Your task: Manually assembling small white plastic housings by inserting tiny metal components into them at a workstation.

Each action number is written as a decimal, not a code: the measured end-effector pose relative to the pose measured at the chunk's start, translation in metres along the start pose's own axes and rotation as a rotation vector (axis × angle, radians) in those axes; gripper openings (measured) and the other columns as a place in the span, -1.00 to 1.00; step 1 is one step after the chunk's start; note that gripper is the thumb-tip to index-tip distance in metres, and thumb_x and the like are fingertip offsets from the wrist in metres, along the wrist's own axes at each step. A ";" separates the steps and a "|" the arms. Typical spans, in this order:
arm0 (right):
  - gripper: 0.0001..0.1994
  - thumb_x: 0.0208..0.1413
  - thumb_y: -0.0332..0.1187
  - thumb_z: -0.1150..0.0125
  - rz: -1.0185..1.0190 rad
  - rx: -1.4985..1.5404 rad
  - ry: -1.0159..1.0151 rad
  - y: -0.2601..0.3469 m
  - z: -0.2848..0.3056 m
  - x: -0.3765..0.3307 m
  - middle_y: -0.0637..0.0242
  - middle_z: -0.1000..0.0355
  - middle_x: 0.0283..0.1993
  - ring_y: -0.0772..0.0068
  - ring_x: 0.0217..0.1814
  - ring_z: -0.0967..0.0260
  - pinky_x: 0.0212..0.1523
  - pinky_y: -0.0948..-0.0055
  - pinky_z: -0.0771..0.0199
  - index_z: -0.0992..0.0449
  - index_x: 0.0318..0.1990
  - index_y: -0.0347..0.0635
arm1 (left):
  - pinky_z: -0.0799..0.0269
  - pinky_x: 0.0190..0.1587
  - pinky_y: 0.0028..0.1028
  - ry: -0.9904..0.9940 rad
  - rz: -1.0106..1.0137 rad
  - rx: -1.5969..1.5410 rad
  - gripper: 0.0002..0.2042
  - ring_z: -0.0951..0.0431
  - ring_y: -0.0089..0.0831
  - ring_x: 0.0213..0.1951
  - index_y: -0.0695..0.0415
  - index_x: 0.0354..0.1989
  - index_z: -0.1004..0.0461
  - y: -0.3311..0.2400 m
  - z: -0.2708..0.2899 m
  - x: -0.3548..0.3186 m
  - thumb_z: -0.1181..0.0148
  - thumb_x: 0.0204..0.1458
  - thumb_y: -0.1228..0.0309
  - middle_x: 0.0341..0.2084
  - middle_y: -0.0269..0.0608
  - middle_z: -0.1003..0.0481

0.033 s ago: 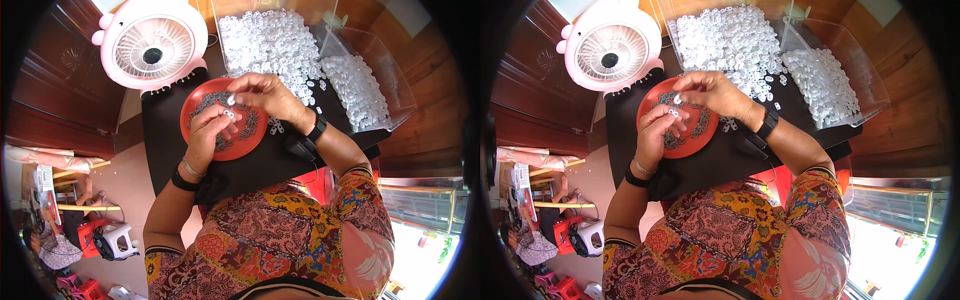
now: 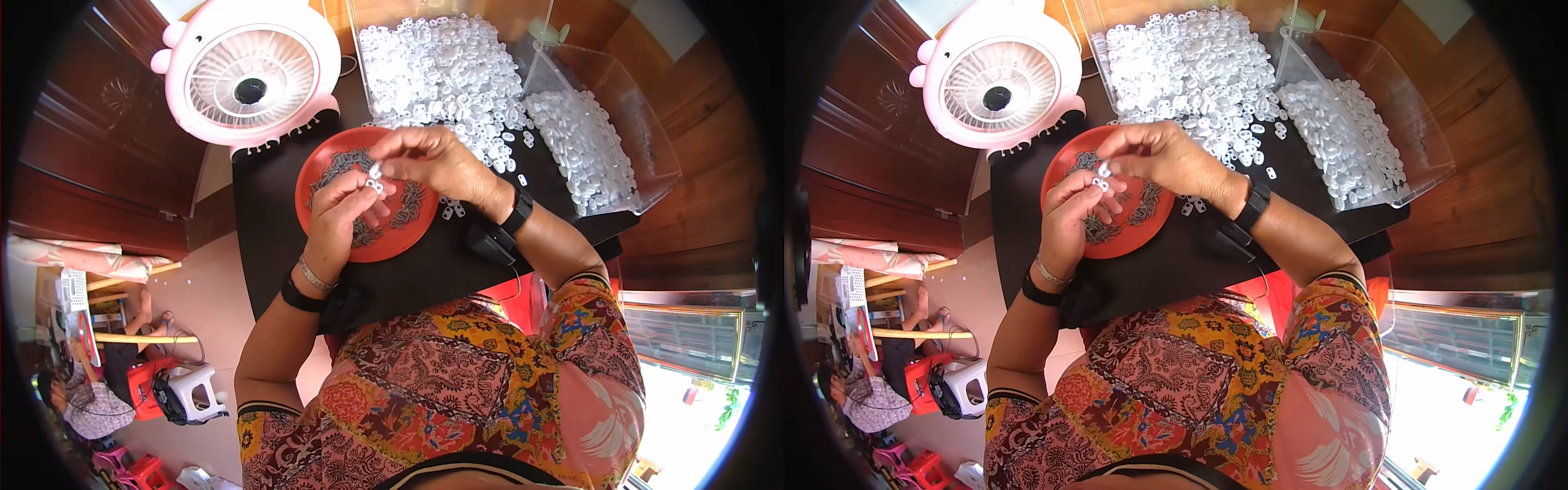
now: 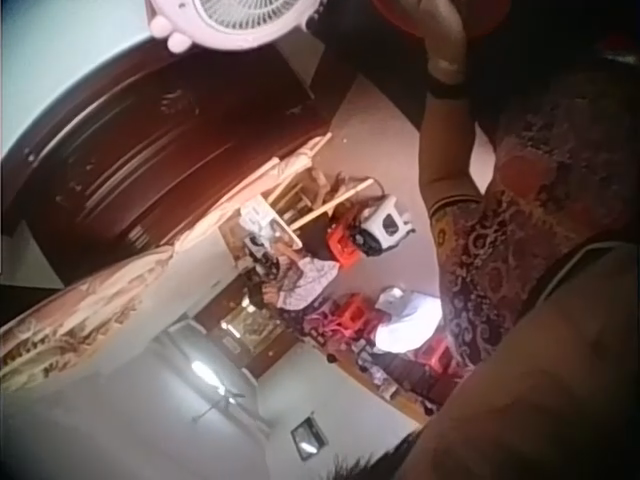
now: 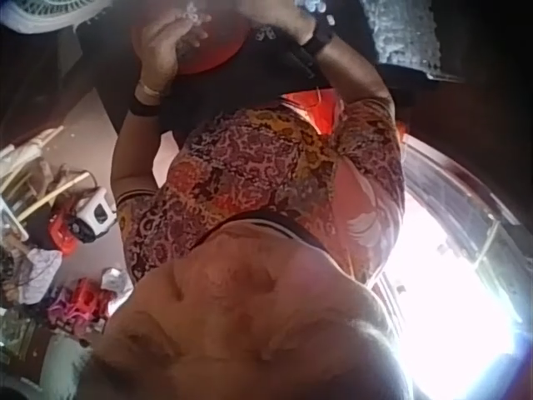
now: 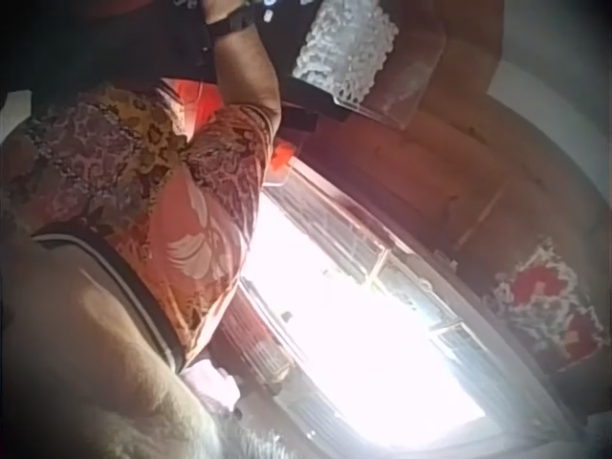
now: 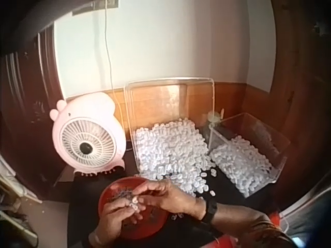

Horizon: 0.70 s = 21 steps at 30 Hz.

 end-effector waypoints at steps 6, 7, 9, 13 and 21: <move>-0.87 0.09 -0.58 -0.19 -0.035 0.040 0.066 -0.001 -0.008 -0.001 0.41 -0.51 -0.27 0.67 -0.18 -0.40 -0.09 0.59 -0.43 -0.54 -0.19 -0.28 | -0.39 -0.40 -0.56 -0.020 -0.003 -0.080 -0.80 -0.50 -0.50 -0.45 0.29 -0.36 -0.48 0.001 0.007 0.001 0.02 0.11 0.41 -0.39 -0.11 -0.55; -0.88 0.08 -0.58 -0.19 -0.035 0.028 0.065 0.000 -0.008 -0.001 0.41 -0.50 -0.28 0.67 -0.19 -0.40 -0.11 0.59 -0.43 -0.53 -0.21 -0.29 | -0.39 -0.40 -0.56 -0.018 0.000 -0.078 -0.80 -0.50 -0.50 -0.45 0.29 -0.36 -0.48 0.001 0.006 0.001 0.02 0.11 0.41 -0.39 -0.11 -0.55; -0.90 0.07 -0.58 -0.20 -0.036 0.018 0.060 -0.001 -0.008 -0.002 0.42 -0.50 -0.30 0.67 -0.21 -0.39 -0.12 0.59 -0.42 -0.53 -0.23 -0.29 | -0.39 -0.39 -0.56 -0.021 0.006 -0.100 -0.81 -0.51 -0.49 -0.45 0.28 -0.36 -0.48 0.002 0.005 0.001 0.02 0.11 0.42 -0.41 -0.10 -0.55; -0.91 0.05 -0.56 -0.23 -0.100 -0.040 0.056 -0.007 -0.004 -0.001 0.41 -0.48 -0.34 0.66 -0.27 -0.39 -0.18 0.62 -0.41 -0.49 -0.27 -0.30 | -0.38 -0.40 -0.56 -0.030 0.017 -0.077 -0.81 -0.51 -0.49 -0.45 0.28 -0.37 -0.48 0.002 0.004 0.000 0.02 0.11 0.41 -0.40 -0.10 -0.56; -0.84 0.09 -0.48 -0.20 -0.245 0.232 0.018 -0.018 0.002 -0.002 0.39 -0.51 -0.32 0.65 -0.34 -0.45 -0.36 0.68 -0.40 -0.47 -0.17 -0.24 | -0.33 -0.45 -0.58 -0.113 0.054 0.037 -0.82 -0.43 -0.57 -0.53 0.24 -0.42 -0.44 0.008 0.014 -0.001 0.02 0.10 0.41 -0.56 -0.28 -0.46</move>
Point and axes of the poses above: each hand's wrist, its own x-axis towards the middle knuckle, its own z-axis out of the back of the hand, y = z × x, the point moved 8 cm from there along x, towards the middle knuckle
